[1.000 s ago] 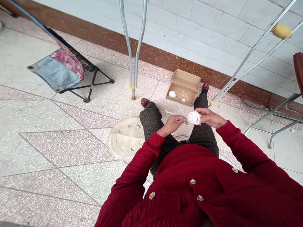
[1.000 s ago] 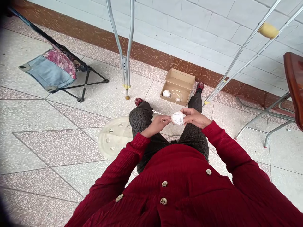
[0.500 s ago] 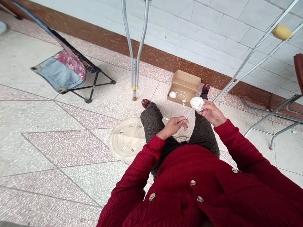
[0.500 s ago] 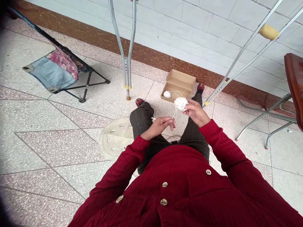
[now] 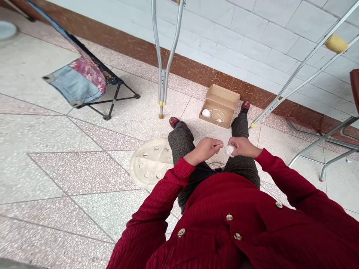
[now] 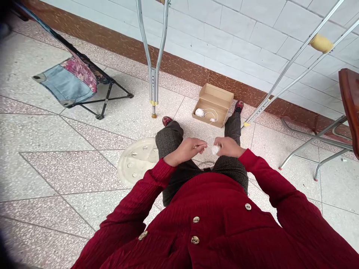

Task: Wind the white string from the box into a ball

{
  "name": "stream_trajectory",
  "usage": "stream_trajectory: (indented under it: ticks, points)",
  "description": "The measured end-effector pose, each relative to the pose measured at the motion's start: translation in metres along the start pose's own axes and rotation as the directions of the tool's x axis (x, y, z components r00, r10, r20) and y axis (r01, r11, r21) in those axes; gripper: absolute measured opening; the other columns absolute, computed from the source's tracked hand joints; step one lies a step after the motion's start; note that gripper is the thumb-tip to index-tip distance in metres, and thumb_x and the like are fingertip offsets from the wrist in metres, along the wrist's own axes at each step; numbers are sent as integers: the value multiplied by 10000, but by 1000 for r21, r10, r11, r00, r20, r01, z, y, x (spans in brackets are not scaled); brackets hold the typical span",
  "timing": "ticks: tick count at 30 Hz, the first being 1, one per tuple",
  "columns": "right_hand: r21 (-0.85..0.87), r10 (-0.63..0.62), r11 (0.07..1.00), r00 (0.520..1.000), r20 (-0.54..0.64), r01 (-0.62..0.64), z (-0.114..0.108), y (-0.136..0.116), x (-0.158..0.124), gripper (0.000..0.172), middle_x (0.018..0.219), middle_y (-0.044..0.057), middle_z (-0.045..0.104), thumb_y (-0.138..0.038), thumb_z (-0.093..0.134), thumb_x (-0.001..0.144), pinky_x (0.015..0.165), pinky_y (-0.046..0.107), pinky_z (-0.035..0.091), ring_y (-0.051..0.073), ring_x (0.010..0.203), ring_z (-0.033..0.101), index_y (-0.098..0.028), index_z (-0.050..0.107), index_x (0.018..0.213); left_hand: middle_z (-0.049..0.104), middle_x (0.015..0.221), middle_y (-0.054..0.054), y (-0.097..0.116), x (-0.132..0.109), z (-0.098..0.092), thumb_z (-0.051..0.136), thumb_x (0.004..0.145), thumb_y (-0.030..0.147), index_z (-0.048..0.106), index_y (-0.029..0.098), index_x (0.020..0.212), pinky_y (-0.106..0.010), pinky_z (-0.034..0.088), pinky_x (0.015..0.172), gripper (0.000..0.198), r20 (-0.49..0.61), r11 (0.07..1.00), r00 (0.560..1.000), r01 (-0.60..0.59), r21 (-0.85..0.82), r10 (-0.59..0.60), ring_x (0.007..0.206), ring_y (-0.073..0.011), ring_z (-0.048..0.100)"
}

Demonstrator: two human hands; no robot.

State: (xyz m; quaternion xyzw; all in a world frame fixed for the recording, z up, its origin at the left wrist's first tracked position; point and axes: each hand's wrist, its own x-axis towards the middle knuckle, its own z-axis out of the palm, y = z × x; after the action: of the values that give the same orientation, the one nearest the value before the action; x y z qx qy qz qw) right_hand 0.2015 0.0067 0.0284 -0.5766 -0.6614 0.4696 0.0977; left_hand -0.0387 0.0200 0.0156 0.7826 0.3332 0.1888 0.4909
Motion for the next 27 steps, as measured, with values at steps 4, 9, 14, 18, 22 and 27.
stream_trajectory:
  ticks: [4,9,14,18,22,27]
  points:
    - [537,-128,842,949,287,-49,8,-14,-21,395,835,-14,679,-150,804,575,660,245,437,142,735,599,-181,639,932,604,639,-2,-11,8,-1,480,956,356,599,154,633,-242,368,696,399,-60,1000,998,-18,-8,18,667,-133,545]
    - [829,-122,558,992,39,36,-12,-32,-22,535,936,-13,712,-120,827,564,665,228,487,136,767,621,-231,668,1062,676,713,-25,-18,7,20,477,962,370,643,143,666,-249,429,764,408,-56,971,997,30,-239,-45,724,-144,602]
    - [869,27,465,979,-204,168,-34,-26,-12,431,917,-6,735,-168,794,612,592,229,500,126,689,601,-238,737,1033,716,778,-49,-23,-1,25,518,949,459,697,133,862,-264,457,812,383,-56,912,994,62,-405,-92,786,-158,626]
    - [849,87,500,966,-245,171,-44,-22,-19,386,858,1,744,-150,790,612,595,228,509,118,664,607,-207,767,993,718,777,-31,-37,-5,10,562,920,479,660,125,1149,-234,411,641,432,-119,914,976,121,-388,-180,652,-127,544]
    - [853,137,459,929,-345,249,-53,-22,-30,370,921,11,765,-148,775,611,610,232,525,133,711,639,-214,766,975,699,737,-23,-52,-5,2,587,890,460,664,117,1135,-221,388,584,429,-137,929,965,171,-327,-226,603,-117,535]
    - [858,233,371,860,-455,354,-62,-16,-32,338,915,-3,771,-141,771,624,645,222,554,135,745,670,-232,745,948,730,831,-46,-50,-9,5,645,843,454,718,138,903,-263,488,772,329,-105,951,978,148,-273,-182,814,-177,655]
